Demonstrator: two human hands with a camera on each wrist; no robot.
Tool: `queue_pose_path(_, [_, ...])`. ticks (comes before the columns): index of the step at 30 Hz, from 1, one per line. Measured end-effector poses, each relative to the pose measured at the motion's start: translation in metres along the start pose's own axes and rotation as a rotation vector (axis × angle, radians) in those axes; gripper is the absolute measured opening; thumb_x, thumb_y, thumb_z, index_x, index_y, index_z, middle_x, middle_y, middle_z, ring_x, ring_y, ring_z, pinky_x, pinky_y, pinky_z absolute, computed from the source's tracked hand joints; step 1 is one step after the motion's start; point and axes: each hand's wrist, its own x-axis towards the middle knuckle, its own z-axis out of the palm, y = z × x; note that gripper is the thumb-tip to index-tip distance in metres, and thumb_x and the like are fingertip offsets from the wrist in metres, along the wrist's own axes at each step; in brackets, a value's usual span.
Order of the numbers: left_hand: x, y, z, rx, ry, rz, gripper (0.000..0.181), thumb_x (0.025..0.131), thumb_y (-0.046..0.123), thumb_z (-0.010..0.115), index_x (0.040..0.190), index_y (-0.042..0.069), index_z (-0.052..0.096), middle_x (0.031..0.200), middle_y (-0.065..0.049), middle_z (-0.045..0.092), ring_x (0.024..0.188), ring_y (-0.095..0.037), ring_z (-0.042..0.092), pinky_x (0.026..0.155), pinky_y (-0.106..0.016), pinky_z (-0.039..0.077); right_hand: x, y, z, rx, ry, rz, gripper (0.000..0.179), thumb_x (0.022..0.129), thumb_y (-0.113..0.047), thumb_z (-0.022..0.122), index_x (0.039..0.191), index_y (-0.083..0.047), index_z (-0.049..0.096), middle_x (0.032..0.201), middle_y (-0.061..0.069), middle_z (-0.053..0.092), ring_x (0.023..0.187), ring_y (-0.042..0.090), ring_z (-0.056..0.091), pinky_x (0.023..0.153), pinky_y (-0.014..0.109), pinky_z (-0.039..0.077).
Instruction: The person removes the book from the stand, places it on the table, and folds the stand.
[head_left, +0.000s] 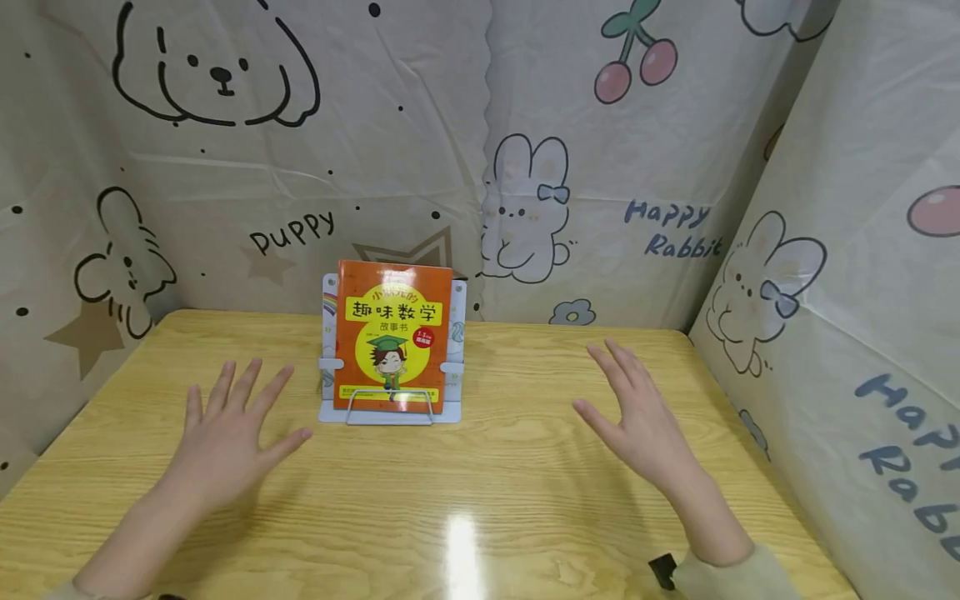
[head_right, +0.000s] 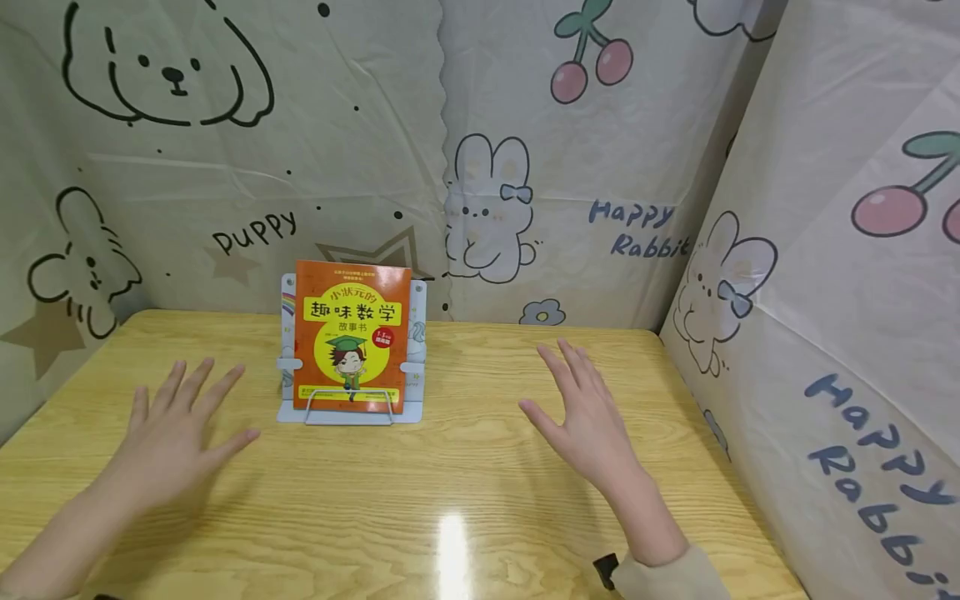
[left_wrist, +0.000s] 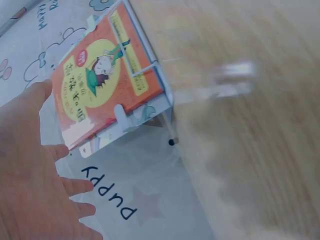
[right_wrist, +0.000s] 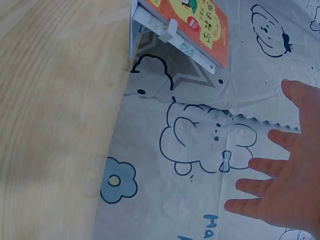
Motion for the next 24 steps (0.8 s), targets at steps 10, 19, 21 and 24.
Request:
queue_pose_path(10, [0.014, 0.011, -0.011, -0.094, 0.063, -0.03, 0.084, 0.088, 0.06, 0.052, 0.152, 0.02, 0.016, 0.153, -0.026, 0.015, 0.141, -0.047, 0.001, 0.105, -0.073, -0.003, 0.018, -0.021, -0.003, 0.129, 0.055, 0.0, 0.07, 0.09, -0.043, 0.06, 0.149, -0.026, 0.027, 0.155, 0.005, 0.024, 0.14, 0.034, 0.024, 0.105, 0.064, 0.028])
queue_pose_path(19, [0.027, 0.024, -0.015, -0.23, 0.112, -0.065, 0.086, 0.087, 0.056, 0.057, 0.151, 0.013, 0.019, 0.15, -0.027, 0.021, 0.135, -0.051, 0.017, 0.104, -0.072, 0.012, 0.04, -0.041, -0.001, 0.249, 0.117, -0.029, 0.071, 0.088, -0.036, 0.065, 0.148, -0.025, 0.029, 0.152, 0.002, 0.031, 0.135, 0.03, 0.034, 0.102, 0.056, 0.038])
queue_pose_path(21, [0.03, 0.027, -0.015, -0.265, 0.12, -0.086, 0.086, 0.087, 0.055, 0.058, 0.151, 0.012, 0.02, 0.149, -0.027, 0.023, 0.134, -0.05, 0.019, 0.103, -0.071, 0.016, 0.045, -0.045, 0.001, 0.292, 0.121, -0.03, 0.071, 0.088, -0.034, 0.066, 0.148, -0.025, 0.03, 0.151, 0.003, 0.033, 0.133, 0.03, 0.037, 0.1, 0.052, 0.043])
queue_pose_path(24, [0.034, 0.031, -0.015, -0.312, 0.131, -0.11, 0.087, 0.087, 0.055, 0.058, 0.151, 0.011, 0.02, 0.149, -0.026, 0.024, 0.133, -0.049, 0.02, 0.101, -0.071, 0.02, 0.052, -0.051, 0.005, 0.346, 0.12, -0.017, 0.072, 0.087, -0.033, 0.067, 0.148, -0.027, 0.029, 0.15, 0.003, 0.034, 0.131, 0.029, 0.039, 0.098, 0.05, 0.045])
